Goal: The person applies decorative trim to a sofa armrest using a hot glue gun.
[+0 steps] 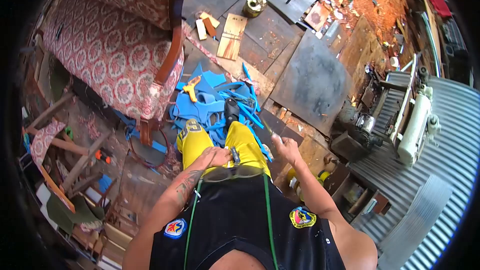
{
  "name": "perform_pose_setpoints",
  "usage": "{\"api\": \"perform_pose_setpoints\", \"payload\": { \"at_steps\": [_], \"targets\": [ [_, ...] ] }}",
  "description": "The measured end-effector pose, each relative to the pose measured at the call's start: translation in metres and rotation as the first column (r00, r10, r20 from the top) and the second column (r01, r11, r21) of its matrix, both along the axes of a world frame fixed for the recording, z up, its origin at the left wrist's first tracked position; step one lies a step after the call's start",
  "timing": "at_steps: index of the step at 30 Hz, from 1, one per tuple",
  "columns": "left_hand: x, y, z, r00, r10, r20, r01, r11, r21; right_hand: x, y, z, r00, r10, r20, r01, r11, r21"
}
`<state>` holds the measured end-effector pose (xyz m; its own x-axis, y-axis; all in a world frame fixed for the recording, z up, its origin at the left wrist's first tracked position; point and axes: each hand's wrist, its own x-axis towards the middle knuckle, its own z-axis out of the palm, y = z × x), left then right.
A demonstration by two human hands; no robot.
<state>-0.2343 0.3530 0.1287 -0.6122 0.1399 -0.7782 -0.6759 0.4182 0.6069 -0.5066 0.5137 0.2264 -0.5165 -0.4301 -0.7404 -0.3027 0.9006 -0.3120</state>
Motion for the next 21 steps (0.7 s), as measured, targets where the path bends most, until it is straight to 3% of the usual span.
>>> {"api": "perform_pose_setpoints", "payload": {
  "at_steps": [3, 4, 6, 7, 9, 11, 13, 14, 15, 16, 17, 18, 20, 21],
  "targets": [
    [-0.007, 0.014, 0.012, 0.999, 0.047, 0.008, -0.045, 0.991, -0.128, -0.024, -0.003, -0.024, 0.990, -0.082, 0.113, 0.083, 0.996, -0.008],
    [-0.004, 0.021, 0.014, 0.981, 0.195, 0.008, -0.194, 0.978, -0.075, -0.031, -0.001, -0.047, 0.994, 0.047, 0.102, -0.041, 0.998, -0.056],
    [0.007, 0.031, 0.012, 0.881, 0.473, -0.003, -0.472, 0.880, 0.049, -0.035, -0.011, -0.062, 0.989, 0.055, 0.139, -0.053, 0.998, -0.020],
    [0.010, 0.030, 0.007, 0.884, 0.466, 0.040, -0.468, 0.877, 0.110, -0.033, -0.027, -0.061, 0.985, 0.059, 0.162, -0.065, 0.998, 0.027],
    [0.040, 0.047, -0.028, 0.711, 0.702, -0.035, -0.638, 0.666, 0.386, -0.036, -0.050, -0.101, 0.975, 0.146, 0.169, -0.136, 0.988, -0.069],
    [0.061, 0.055, -0.025, 0.497, 0.823, 0.277, -0.764, 0.263, 0.590, -0.035, -0.083, -0.153, 0.948, 0.302, 0.100, -0.276, 0.937, -0.213],
    [0.075, 0.052, -0.019, 0.502, 0.813, 0.295, -0.785, 0.285, 0.550, -0.035, -0.131, -0.219, 0.890, 0.455, 0.030, -0.430, 0.861, -0.271],
    [0.090, 0.055, -0.039, 0.509, 0.722, 0.469, -0.830, 0.268, 0.488, -0.032, -0.148, -0.271, 0.872, 0.486, -0.062, -0.469, 0.793, -0.389],
    [0.092, 0.043, -0.050, 0.514, 0.693, 0.506, -0.852, 0.342, 0.396, -0.030, -0.167, -0.324, 0.851, 0.500, -0.162, -0.509, 0.706, -0.493],
    [0.094, 0.031, -0.062, 0.511, 0.661, 0.549, -0.859, 0.411, 0.306, -0.028, -0.198, -0.351, 0.825, 0.537, -0.175, -0.552, 0.699, -0.455],
    [0.112, 0.039, -0.117, 0.512, 0.663, 0.547, -0.859, 0.413, 0.304, -0.023, -0.230, -0.376, 0.792, 0.582, -0.187, -0.600, 0.684, -0.414],
    [0.137, 0.055, -0.196, 0.374, 0.852, 0.366, -0.916, 0.278, 0.290, -0.017, -0.252, -0.424, 0.810, 0.545, -0.217, -0.581, 0.690, -0.432],
    [0.176, 0.028, -0.308, -0.048, 0.700, 0.713, -0.960, -0.230, 0.161, -0.009, -0.296, -0.501, 0.840, 0.512, -0.181, -0.539, 0.743, -0.398],
    [0.150, -0.001, -0.275, -0.038, 0.799, 0.601, -0.959, -0.198, 0.202, -0.004, -0.317, -0.526, 0.854, 0.508, -0.110, -0.513, 0.789, -0.339]
  ]
}}
